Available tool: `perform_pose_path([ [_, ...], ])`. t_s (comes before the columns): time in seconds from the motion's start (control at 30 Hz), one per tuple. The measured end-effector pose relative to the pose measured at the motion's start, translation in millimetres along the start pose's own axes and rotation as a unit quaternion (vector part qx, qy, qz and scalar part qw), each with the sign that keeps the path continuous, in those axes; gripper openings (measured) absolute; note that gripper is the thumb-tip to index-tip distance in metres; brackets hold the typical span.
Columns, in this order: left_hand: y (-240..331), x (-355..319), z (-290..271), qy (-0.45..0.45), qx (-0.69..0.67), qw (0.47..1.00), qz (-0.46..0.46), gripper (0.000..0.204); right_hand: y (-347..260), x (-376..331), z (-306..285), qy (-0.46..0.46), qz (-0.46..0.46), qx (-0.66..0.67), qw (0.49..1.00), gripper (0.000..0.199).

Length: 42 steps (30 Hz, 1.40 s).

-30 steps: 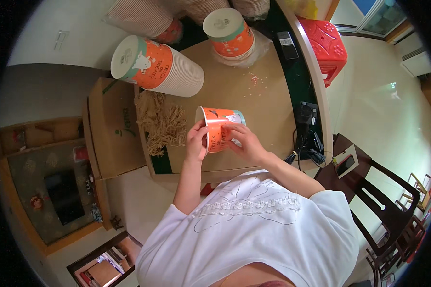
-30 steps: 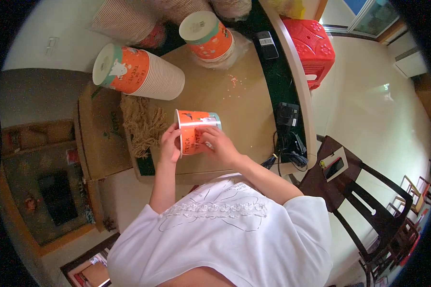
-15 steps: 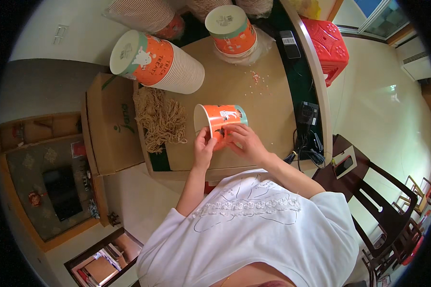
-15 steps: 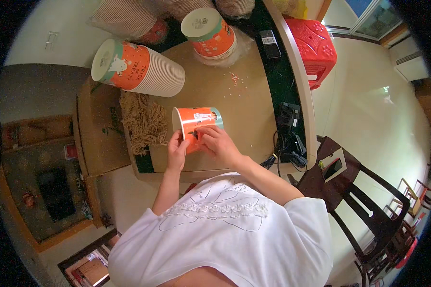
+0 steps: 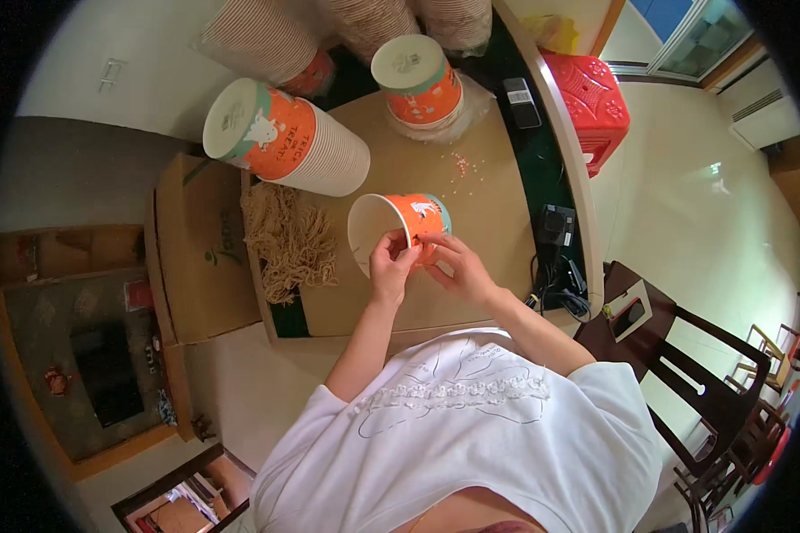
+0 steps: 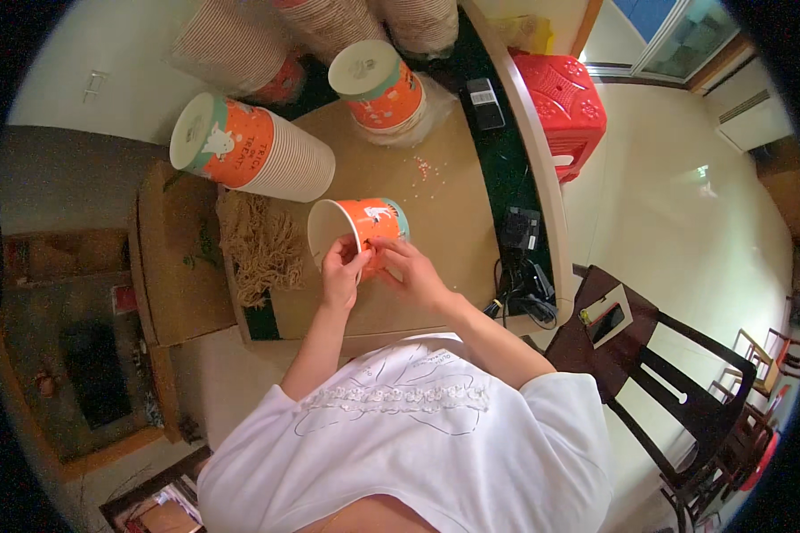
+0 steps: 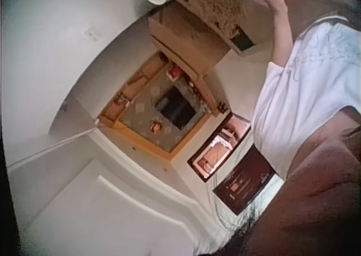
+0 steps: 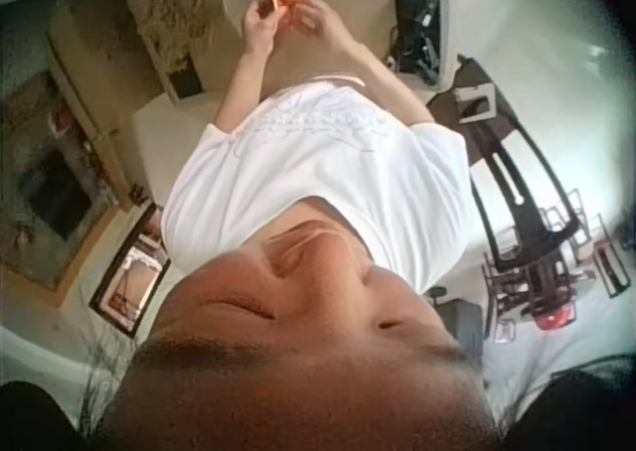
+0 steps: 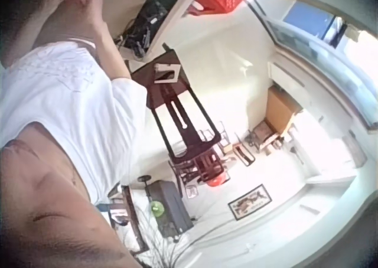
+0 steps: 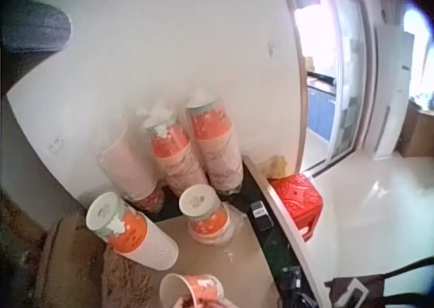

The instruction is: The person is packaging items by placing bundles of string-like material into paper cups.

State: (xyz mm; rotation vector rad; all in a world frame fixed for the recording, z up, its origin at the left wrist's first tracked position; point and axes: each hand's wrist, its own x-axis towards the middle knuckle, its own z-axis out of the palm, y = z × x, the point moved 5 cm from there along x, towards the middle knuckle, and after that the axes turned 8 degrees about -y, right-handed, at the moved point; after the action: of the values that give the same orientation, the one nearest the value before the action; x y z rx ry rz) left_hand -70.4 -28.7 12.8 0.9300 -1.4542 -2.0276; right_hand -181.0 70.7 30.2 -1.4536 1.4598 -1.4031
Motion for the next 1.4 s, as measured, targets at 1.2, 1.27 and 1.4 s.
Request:
perform_pose_path([
  [1.2, 0, 45, 38, -0.039, 0.062, 0.997, -0.034, 0.025, 23, -1, -31, 0.114, 0.016, 0.086, 0.990, 0.015],
  [1.27, -1, 45, 38, -0.032, 0.063, 0.997, -0.039, 0.027, 17, 1, -31, 0.097, -0.002, 0.011, 0.995, 0.015],
  [1.4, 3, 41, 44, -0.040, 0.098, 0.994, -0.039, 0.027, 40, 8, -37, 0.136, 0.086, 0.121, 0.980, 0.005],
])
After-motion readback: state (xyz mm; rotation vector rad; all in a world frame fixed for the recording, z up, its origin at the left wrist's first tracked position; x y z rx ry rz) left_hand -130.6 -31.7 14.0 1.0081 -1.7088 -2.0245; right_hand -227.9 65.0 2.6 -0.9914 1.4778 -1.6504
